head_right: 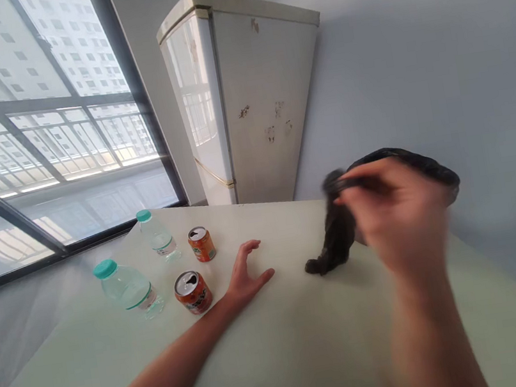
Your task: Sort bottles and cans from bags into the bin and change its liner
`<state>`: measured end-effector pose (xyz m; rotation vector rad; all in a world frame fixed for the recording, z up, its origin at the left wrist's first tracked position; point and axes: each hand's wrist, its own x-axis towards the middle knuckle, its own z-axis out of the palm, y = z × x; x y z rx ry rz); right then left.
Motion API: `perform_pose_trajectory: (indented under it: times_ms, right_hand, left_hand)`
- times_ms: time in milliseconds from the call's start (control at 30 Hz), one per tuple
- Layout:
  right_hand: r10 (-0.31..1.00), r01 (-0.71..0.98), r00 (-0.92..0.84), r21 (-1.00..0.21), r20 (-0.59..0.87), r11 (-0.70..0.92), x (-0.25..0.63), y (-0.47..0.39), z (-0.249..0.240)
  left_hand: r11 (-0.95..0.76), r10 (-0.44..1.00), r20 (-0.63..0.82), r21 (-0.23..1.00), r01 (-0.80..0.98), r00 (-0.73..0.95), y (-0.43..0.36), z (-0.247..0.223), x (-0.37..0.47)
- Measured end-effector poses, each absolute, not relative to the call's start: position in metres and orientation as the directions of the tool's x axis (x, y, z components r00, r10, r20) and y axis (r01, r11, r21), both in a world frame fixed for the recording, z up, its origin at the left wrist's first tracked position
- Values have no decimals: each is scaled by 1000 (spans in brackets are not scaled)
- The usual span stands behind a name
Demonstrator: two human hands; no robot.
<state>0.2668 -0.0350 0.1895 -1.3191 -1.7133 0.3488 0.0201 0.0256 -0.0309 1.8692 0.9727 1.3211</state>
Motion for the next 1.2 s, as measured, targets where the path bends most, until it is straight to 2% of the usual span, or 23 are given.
perform_pose_trajectory:
  times_ms: [67, 133, 200, 367, 567, 733, 800, 900, 1000, 1100, 1200]
  right_hand:
    - [922, 709, -51, -637, 383, 304, 243, -27, 185]
    - [956, 748, -245, -595, 163, 294, 216, -20, 176]
    - [906, 729, -424, -596, -5, 338, 190, -16, 167]
    - [807, 595, -591, -681, -10, 428, 160, -21, 154]
    - [814, 528, -580, -754, 15, 391, 168, -32, 164]
    - [864, 466, -502, -833, 28, 298, 175, -36, 174]
    - [908, 444, -415, -859, 53, 253, 180, -33, 176]
    - [958, 386, -225, -886, 179, 256, 193, -24, 175]
    - [953, 268, -39, -915, 301, 300, 208, -15, 174]
    - [939, 95, 118, -945, 323, 313, 221, -8, 177]
    - [909, -34, 275, -942, 312, 334, 230, -2, 179]
  left_hand:
    - [-539, 832, 498, 830, 145, 245, 22, -26, 19]
    - [-548, 817, 510, 832, 88, 268, 19, -23, 18]
    - [-527, 822, 493, 848, 55, 284, 19, -23, 18]
    - [-543, 805, 522, 840, -4, 283, 23, -35, 21]
    - [-526, 817, 494, 850, 34, 296, 22, -42, 22]
    - [-514, 819, 477, 857, 41, 319, 21, -41, 21]
    - [-542, 798, 494, 839, 52, 346, 21, -37, 20]
    - [-571, 758, 482, 816, 91, 438, 23, -27, 19]
    - [-570, 754, 473, 816, 97, 455, 24, -18, 19]
    - [-523, 778, 439, 849, 74, 450, 24, -13, 18]
    - [-417, 774, 366, 909, -19, 517, 23, -12, 17]
